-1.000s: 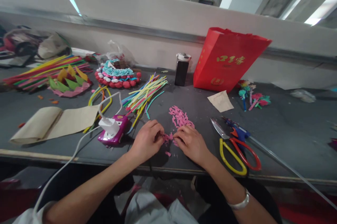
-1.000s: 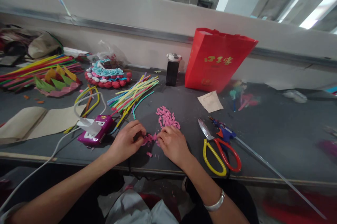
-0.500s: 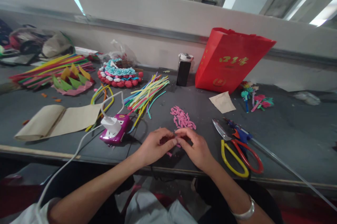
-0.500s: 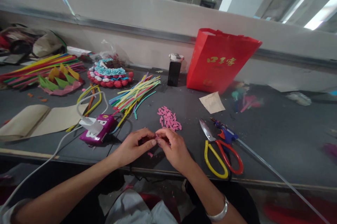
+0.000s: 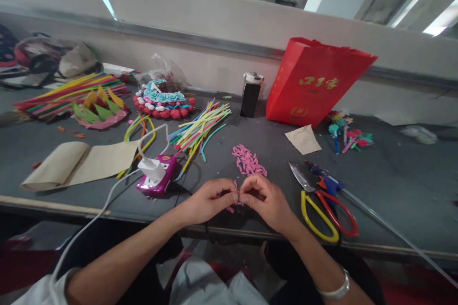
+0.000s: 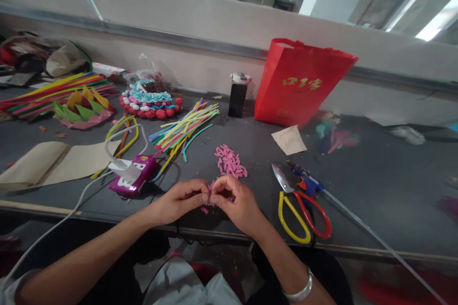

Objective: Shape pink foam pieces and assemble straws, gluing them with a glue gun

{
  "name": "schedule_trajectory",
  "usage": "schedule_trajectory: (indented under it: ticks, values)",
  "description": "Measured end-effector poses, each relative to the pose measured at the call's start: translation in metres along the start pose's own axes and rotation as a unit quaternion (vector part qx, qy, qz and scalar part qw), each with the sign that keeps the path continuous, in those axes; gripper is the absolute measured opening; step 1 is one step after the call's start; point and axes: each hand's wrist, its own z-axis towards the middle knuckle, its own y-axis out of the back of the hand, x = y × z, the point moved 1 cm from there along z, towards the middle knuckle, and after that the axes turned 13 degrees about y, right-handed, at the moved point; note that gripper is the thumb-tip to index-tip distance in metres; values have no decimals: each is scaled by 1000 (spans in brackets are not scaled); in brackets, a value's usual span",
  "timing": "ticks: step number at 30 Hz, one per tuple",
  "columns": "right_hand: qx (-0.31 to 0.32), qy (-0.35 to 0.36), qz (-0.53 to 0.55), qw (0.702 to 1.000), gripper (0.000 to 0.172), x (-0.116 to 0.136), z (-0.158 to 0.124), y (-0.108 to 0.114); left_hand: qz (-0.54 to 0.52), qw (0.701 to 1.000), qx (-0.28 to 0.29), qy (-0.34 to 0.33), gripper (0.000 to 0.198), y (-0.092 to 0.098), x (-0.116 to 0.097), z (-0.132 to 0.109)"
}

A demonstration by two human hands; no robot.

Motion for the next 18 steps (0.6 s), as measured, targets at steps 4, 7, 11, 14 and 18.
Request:
schedule_trajectory:
  ticks: [4, 7, 11, 14, 18]
  values:
    - [-8, -2, -9, 1000, 8, -6, 4, 4, 41, 997, -70, 1, 25, -3, 7, 3]
    - [-39, 0, -77, 996, 3, -12, 5, 13, 45, 991, -127, 8, 25, -1, 8, 5]
    - [-69, 5, -138, 988, 5, -15, 3, 22, -8, 992, -124, 27, 28, 2, 9, 6]
    - [-50, 10, -129, 990, 12, -10, 2, 18, 13, 992, -122, 17, 28, 0, 12, 6]
    - [-19, -5, -99, 995, 14, -1, 2, 6, 44, 991, -123, 13, 29, -3, 12, 5]
